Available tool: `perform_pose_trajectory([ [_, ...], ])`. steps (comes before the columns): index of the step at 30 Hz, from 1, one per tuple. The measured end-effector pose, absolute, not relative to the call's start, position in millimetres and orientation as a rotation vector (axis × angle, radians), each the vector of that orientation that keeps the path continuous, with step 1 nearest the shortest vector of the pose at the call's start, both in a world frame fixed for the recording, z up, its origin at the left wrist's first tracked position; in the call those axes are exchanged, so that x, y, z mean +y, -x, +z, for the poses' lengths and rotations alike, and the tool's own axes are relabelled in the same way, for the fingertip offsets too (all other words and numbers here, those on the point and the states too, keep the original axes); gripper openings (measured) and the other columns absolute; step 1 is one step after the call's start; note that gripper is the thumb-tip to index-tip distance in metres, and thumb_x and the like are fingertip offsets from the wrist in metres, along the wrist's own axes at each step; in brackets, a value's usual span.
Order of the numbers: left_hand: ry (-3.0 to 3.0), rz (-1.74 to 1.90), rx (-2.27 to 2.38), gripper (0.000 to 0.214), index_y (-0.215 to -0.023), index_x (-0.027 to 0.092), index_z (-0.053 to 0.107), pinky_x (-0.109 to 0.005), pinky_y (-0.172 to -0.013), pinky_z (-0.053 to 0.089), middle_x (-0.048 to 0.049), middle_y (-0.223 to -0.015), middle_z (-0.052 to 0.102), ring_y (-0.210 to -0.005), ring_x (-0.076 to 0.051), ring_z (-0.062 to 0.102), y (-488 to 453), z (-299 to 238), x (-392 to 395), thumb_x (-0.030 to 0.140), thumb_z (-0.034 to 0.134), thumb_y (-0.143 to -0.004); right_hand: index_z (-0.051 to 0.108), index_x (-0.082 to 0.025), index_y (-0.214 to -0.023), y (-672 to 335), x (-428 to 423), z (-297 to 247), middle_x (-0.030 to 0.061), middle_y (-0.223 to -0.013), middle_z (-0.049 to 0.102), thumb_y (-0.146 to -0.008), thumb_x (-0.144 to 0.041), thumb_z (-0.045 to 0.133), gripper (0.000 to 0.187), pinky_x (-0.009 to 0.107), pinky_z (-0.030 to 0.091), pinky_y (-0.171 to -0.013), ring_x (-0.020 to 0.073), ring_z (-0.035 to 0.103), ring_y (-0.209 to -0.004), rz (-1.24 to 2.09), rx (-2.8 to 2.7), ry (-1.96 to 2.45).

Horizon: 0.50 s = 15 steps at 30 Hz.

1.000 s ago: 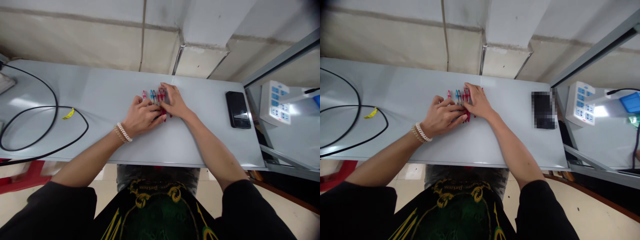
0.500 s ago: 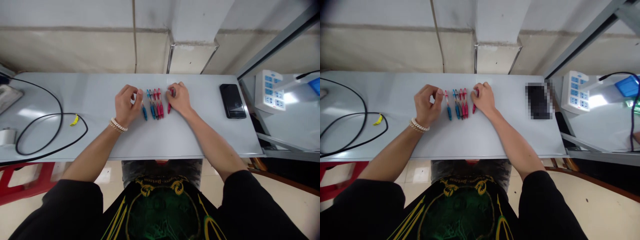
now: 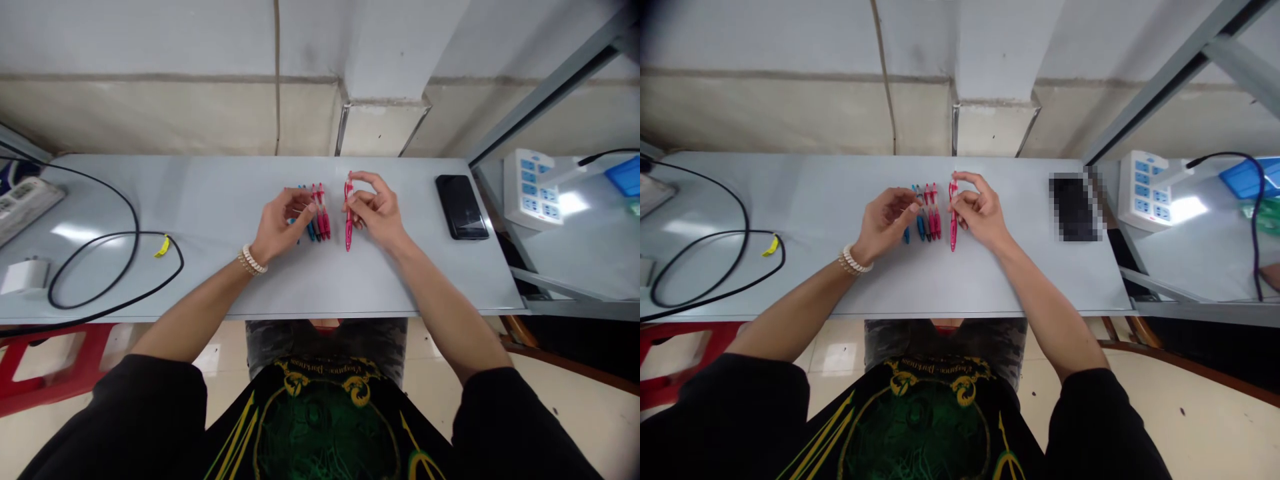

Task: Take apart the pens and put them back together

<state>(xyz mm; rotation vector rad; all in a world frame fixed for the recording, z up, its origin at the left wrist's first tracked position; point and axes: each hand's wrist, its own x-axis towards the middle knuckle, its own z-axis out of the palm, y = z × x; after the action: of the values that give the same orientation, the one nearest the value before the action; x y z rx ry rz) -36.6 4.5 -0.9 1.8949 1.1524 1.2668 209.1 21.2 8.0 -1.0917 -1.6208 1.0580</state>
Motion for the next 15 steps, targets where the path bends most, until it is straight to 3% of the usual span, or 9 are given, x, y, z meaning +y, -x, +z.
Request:
perform_pose_trajectory([
  [2,-1.802,1.237,1.011,0.046,-0.132,0.02,0.07,-0.033,-0.08,0.067,-0.0147,-0.116,0.081,-0.097,-0.022,0.081,34,-1,2,0.056,0.074,-0.102,0.047,-0.037,-0.158,-203,20,7,0.0046,-0.105,0.081,-0.098,-0.078,0.062,0.075,0.044,0.063,-0.063,0.0222,0.07,-0.067,1.052,-1.588,1.084],
  [4,-1.738,1.222,0.857,0.05,-0.135,0.021,0.074,-0.034,-0.085,0.069,-0.0144,-0.118,0.082,-0.099,-0.022,0.081,31,0,-2,0.052,0.083,-0.097,0.047,-0.037,-0.158,-199,20,4,0.0051,-0.109,0.081,-0.097,-0.083,0.062,0.078,0.044,0.067,-0.067,0.0222,0.074,-0.07,1.066,-1.525,1.063],
  [9,-1.577,1.234,0.69,0.035,-0.12,0.021,0.088,-0.028,-0.082,0.067,-0.0114,-0.109,0.085,-0.093,-0.019,0.08,24,7,-8,0.039,0.094,-0.09,0.064,-0.033,-0.117,-193,16,-1,-0.0027,-0.09,0.077,-0.082,-0.067,0.092,0.056,0.031,0.069,-0.071,0.0169,0.078,-0.075,1.212,-1.165,0.926],
  [13,-1.304,1.389,0.729,0.032,-0.11,0.023,0.09,-0.02,-0.067,0.06,-0.0042,-0.084,0.08,-0.069,-0.01,0.071,24,11,-3,0.051,0.09,-0.093,0.065,-0.026,-0.094,-187,9,8,-0.0041,-0.079,0.076,-0.068,-0.054,0.106,0.055,0.023,0.064,-0.063,0.0123,0.074,-0.066,1.392,-1.043,0.88],
  [15,-1.144,1.44,0.769,0.038,-0.103,0.022,0.09,-0.018,-0.061,0.055,-0.0018,-0.076,0.075,-0.062,-0.007,0.065,24,11,2,0.057,0.09,-0.089,0.071,-0.023,-0.09,-184,5,14,-0.0031,-0.072,0.074,-0.069,-0.054,0.105,0.051,0.021,0.055,-0.051,0.0098,0.066,-0.055,1.496,-1.093,0.879],
])
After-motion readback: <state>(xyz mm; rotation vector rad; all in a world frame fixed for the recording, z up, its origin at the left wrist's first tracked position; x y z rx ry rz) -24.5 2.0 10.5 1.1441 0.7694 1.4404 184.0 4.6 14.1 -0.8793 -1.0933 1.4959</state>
